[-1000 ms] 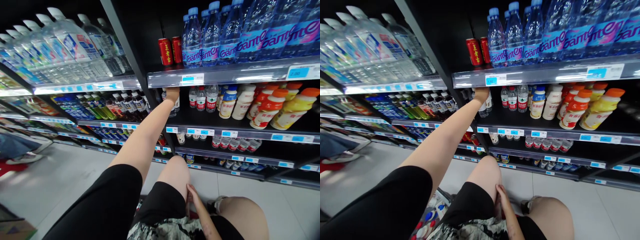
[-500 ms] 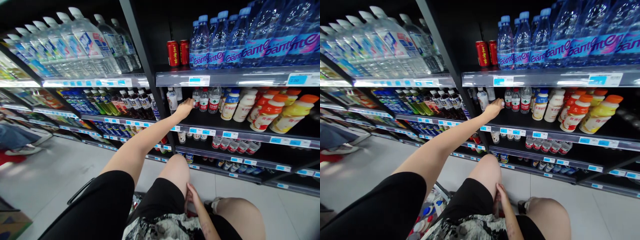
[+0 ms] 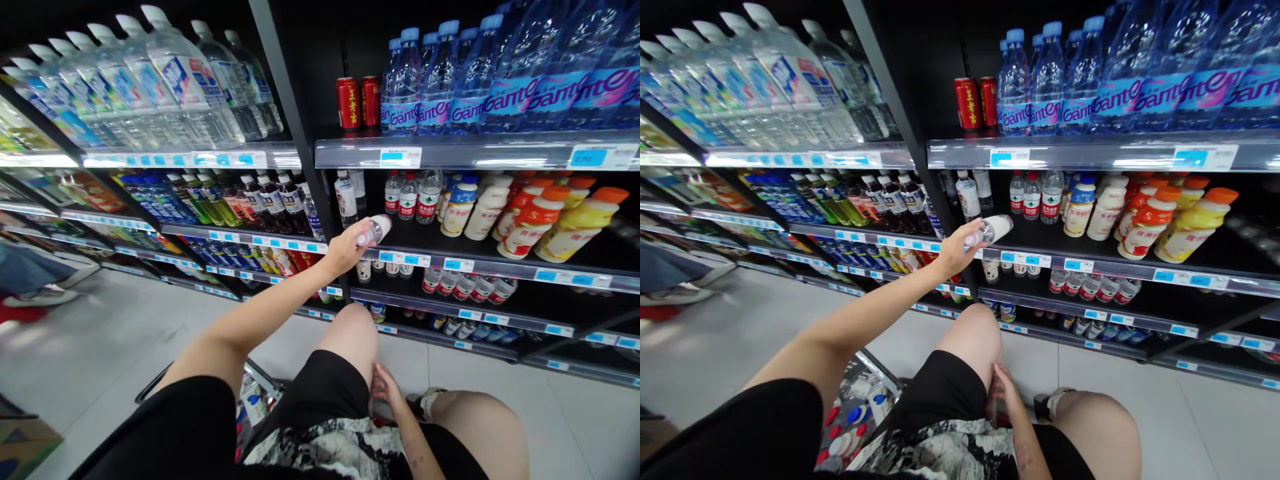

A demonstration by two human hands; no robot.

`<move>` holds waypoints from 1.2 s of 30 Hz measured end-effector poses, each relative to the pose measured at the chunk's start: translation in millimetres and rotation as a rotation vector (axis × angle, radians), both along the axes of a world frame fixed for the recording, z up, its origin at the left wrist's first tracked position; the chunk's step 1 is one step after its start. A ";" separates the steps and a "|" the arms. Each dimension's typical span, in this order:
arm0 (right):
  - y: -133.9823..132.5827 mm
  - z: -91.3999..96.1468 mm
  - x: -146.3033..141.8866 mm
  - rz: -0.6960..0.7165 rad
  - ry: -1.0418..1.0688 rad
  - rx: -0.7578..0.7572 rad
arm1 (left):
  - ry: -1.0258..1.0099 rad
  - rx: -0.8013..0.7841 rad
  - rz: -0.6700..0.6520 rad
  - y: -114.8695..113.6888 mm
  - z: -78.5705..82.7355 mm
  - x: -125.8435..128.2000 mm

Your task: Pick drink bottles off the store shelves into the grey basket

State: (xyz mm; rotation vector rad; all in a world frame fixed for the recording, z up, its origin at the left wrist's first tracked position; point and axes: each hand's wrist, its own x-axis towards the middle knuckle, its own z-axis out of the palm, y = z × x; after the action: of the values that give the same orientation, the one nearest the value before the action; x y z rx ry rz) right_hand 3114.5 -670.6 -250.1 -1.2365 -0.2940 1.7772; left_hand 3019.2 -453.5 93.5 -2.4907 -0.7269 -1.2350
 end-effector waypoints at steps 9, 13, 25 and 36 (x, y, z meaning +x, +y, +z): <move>3.0 -16.9 4.5 0.072 0.114 -0.043 | -0.248 -0.339 -0.230 -136.9 -9.0 -20.2; 1.6 -16.1 4.9 0.092 0.137 -0.010 | -0.014 -0.441 -0.245 -132.5 -57.0 -21.6; 3.2 -39.2 2.1 0.108 0.115 0.050 | 0.193 -0.723 0.183 1.0 -176.8 -14.4; 5.7 -51.1 -3.8 0.062 0.087 0.052 | 0.064 -0.818 0.386 44.4 -195.5 -1.2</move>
State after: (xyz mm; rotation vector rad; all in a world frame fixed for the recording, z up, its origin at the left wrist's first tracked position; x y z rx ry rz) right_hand 3110.6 -664.9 -301.3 -1.1216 -0.3290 1.8589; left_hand 3018.1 -409.1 -102.0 -2.7196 -1.8898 -0.7986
